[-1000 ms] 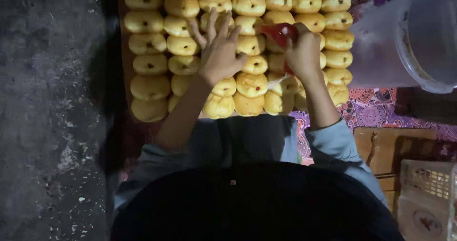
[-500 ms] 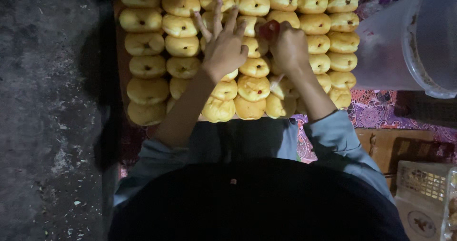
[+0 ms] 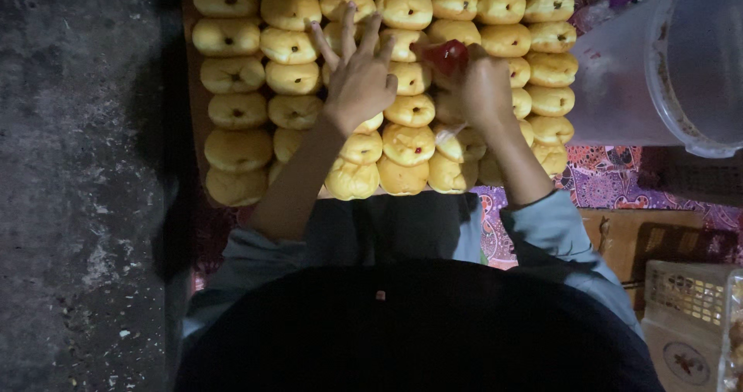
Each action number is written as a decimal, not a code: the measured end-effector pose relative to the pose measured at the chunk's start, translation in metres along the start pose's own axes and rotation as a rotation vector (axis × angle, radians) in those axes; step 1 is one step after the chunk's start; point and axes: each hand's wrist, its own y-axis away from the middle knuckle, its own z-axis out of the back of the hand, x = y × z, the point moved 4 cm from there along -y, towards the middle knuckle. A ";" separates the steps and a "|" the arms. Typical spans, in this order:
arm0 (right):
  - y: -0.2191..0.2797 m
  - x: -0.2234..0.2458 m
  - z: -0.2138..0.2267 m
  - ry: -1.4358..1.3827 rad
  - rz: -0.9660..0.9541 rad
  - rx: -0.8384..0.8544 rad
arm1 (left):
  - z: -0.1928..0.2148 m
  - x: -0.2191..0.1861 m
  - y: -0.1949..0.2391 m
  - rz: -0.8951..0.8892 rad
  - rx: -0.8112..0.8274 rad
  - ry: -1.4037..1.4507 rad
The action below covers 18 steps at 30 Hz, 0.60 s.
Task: The person sits on the floor and uses a red piping bag to fill rows of small round buns with a red filling. They work systematically across the tray, filling each bun one by one.
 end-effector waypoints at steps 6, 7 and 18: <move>-0.015 -0.003 0.028 -0.100 -0.117 -0.016 | 0.003 0.006 -0.008 0.003 -0.080 0.032; -0.022 -0.005 0.031 -0.074 -0.092 -0.023 | 0.003 0.008 -0.011 -0.007 -0.104 0.028; -0.070 -0.014 -0.003 0.018 0.082 -0.036 | 0.002 0.019 -0.033 -0.003 -0.083 0.051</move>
